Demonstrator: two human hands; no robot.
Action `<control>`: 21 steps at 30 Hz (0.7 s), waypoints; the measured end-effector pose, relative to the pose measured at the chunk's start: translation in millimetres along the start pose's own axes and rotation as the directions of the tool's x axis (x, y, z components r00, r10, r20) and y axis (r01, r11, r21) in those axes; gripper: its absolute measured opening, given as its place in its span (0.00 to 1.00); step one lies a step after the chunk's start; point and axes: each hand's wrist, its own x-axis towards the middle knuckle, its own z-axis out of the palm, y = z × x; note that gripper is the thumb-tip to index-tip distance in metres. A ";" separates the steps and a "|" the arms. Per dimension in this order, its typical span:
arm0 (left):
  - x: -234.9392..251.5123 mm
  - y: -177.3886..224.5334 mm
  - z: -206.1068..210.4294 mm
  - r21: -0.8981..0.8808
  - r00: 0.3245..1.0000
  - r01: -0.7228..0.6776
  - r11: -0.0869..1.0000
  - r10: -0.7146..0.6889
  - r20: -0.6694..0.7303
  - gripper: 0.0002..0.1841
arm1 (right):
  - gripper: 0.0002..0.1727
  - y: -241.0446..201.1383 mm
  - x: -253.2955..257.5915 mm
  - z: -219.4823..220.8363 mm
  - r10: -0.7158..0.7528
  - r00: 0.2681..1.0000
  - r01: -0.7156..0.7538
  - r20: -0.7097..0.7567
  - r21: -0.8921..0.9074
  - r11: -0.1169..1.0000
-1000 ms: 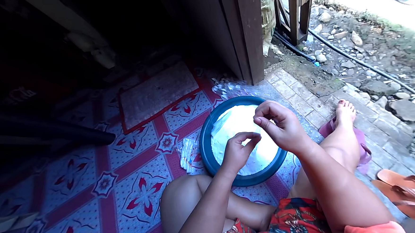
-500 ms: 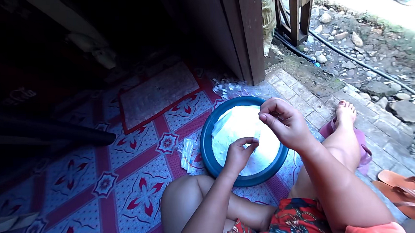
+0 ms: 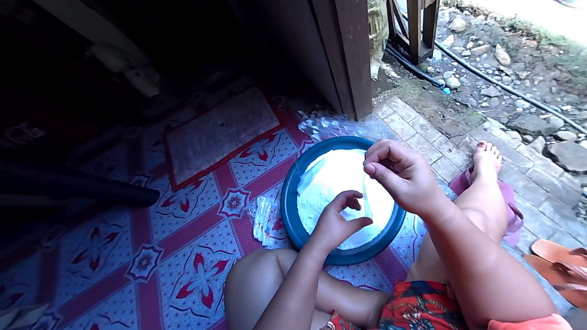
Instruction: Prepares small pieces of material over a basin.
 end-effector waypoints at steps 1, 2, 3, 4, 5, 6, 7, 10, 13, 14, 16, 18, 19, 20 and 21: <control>-0.1 0.5 -0.6 -0.018 0.996 -0.065 0.998 0.064 -0.056 0.26 | 0.05 -0.6 -0.2 0.2 0.000 1.000 0.000 0.010 0.001 1.000; 1.0 1.4 -0.7 -0.039 0.986 -0.131 0.991 0.126 -0.113 0.22 | 0.05 -0.8 -0.2 0.5 -0.003 1.000 0.003 0.015 0.001 1.000; 2.1 4.5 -1.1 -0.056 0.974 -0.178 0.983 0.167 -0.150 0.19 | 0.04 -0.4 -0.2 0.6 -0.006 1.000 0.006 0.017 -0.002 1.000; 2.5 9.3 -1.9 -0.057 0.969 -0.199 0.978 0.189 -0.157 0.20 | 0.04 -0.1 -0.2 0.6 -0.007 1.000 0.008 0.019 -0.013 1.000; 2.1 13.7 -3.5 -0.044 0.972 -0.199 0.979 0.191 -0.133 0.24 | 0.05 0.2 -0.3 0.8 -0.004 1.000 0.004 0.020 -0.027 1.000; 1.8 17.6 -4.7 -0.024 0.977 -0.192 0.981 0.189 -0.100 0.28 | 0.05 0.6 -0.3 1.1 0.003 1.000 -0.002 0.019 -0.040 0.999; 2.2 19.7 -4.1 -0.005 0.977 -0.191 0.982 0.190 -0.097 0.30 | 0.05 0.9 -0.2 1.6 0.013 1.000 -0.012 0.017 -0.053 0.999; 5.8 18.7 2.5 -0.005 0.955 -0.196 0.981 0.190 -0.226 0.23 | 0.05 2.2 0.3 3.4 0.028 1.000 -0.026 0.013 -0.083 0.996; 5.7 14.9 4.8 -0.015 0.956 -0.162 0.987 0.154 -0.251 0.27 | 0.05 5.0 0.1 4.7 0.023 0.999 -0.020 0.023 -0.092 0.996; 4.9 14.0 4.3 -0.014 0.968 -0.141 0.990 0.135 -0.213 0.32 | 0.05 5.6 -0.1 4.5 0.023 0.999 -0.020 0.026 -0.094 0.995; 5.0 14.3 4.6 -0.017 0.974 -0.118 0.993 0.112 -0.199 0.35 | 0.05 5.3 0.4 4.2 0.025 0.999 -0.022 0.029 -0.095 0.995; 6.0 14.5 6.4 -0.030 0.964 -0.124 0.992 0.113 -0.242 0.31 | 0.05 4.6 0.9 3.5 0.021 1.000 -0.019 0.023 -0.101 0.995; 6.9 14.2 7.9 -0.032 0.956 -0.134 0.990 0.121 -0.269 0.28 | 0.05 4.3 0.7 3.1 0.019 1.000 -0.017 0.020 -0.104 0.994; 7.6 13.5 9.4 -0.029 0.948 -0.140 0.990 0.126 -0.291 0.25 | 0.05 4.0 0.4 2.7 0.017 1.000 -0.015 0.020 -0.103 0.995; 7.6 11.8 10.4 -0.016 0.946 -0.139 0.990 0.128 -0.298 0.25 | 0.05 3.4 0.1 2.6 0.018 1.000 -0.016 0.021 -0.099 0.995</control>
